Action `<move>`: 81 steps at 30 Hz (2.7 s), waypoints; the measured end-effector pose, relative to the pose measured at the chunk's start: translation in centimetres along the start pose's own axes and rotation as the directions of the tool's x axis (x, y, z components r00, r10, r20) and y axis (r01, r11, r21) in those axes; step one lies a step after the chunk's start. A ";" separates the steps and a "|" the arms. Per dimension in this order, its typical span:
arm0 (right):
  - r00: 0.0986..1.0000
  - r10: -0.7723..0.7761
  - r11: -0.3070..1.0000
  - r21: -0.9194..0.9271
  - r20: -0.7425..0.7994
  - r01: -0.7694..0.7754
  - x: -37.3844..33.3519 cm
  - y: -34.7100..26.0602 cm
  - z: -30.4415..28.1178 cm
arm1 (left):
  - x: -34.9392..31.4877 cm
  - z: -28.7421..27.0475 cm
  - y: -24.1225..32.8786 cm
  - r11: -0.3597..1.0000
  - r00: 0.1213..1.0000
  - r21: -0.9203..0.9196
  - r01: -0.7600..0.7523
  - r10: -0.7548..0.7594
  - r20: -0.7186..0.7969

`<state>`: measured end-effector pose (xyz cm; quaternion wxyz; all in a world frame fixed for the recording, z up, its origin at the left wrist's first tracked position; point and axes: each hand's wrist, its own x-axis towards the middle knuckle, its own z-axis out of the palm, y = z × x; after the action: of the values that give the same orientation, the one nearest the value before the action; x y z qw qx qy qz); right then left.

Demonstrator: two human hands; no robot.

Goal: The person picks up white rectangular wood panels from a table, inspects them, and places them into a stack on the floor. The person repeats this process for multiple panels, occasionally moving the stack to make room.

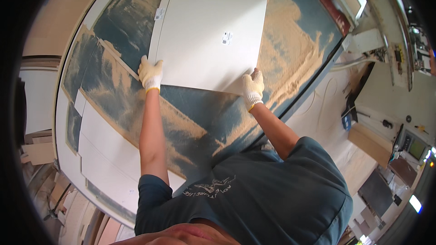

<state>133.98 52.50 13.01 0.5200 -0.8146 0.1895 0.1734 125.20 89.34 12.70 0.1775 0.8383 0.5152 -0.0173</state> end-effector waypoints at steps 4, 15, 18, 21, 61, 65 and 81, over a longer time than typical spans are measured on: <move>0.998 0.031 0.972 -0.234 0.051 -0.018 -5.2 5.1 -5.6 | -6.2 0.5 -4.8 0.999 0.997 0.016 -0.037 0.035 0.071; 0.883 -0.227 0.713 -0.548 0.412 0.439 -8.2 3.1 -12.3 | -8.9 -3.7 -9.9 0.862 0.961 -0.483 0.155 -0.017 0.277; 0.705 -0.363 0.629 -0.398 0.610 0.668 -9.9 0.6 -12.0 | -13.1 -9.3 -10.6 0.834 0.931 -0.461 0.302 -0.154 0.331; 0.438 -0.535 0.449 -0.195 0.723 0.872 -11.7 -2.7 -10.0 | -22.4 -15.2 -12.9 0.972 0.987 -0.202 0.121 -0.096 0.129; -0.246 -0.061 0.412 0.249 0.967 0.876 -35.1 -3.3 21.2 | -25.1 -17.7 -27.2 -0.406 0.900 -0.910 -0.088 -0.423 0.102; 0.208 -0.255 0.373 -0.103 0.944 0.922 -24.7 -8.3 30.7 | -25.0 -15.0 -29.5 -0.322 0.909 -0.943 0.084 -0.363 0.205; 0.560 -0.232 0.823 -0.146 0.796 0.549 -21.3 -9.9 34.8 | -21.6 -14.4 -26.5 -0.436 0.948 -0.852 0.291 0.013 0.317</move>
<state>117.31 90.83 17.06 0.4082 -0.7739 -0.2683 0.4031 89.79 86.11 23.39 0.8389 0.2199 0.3793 0.3225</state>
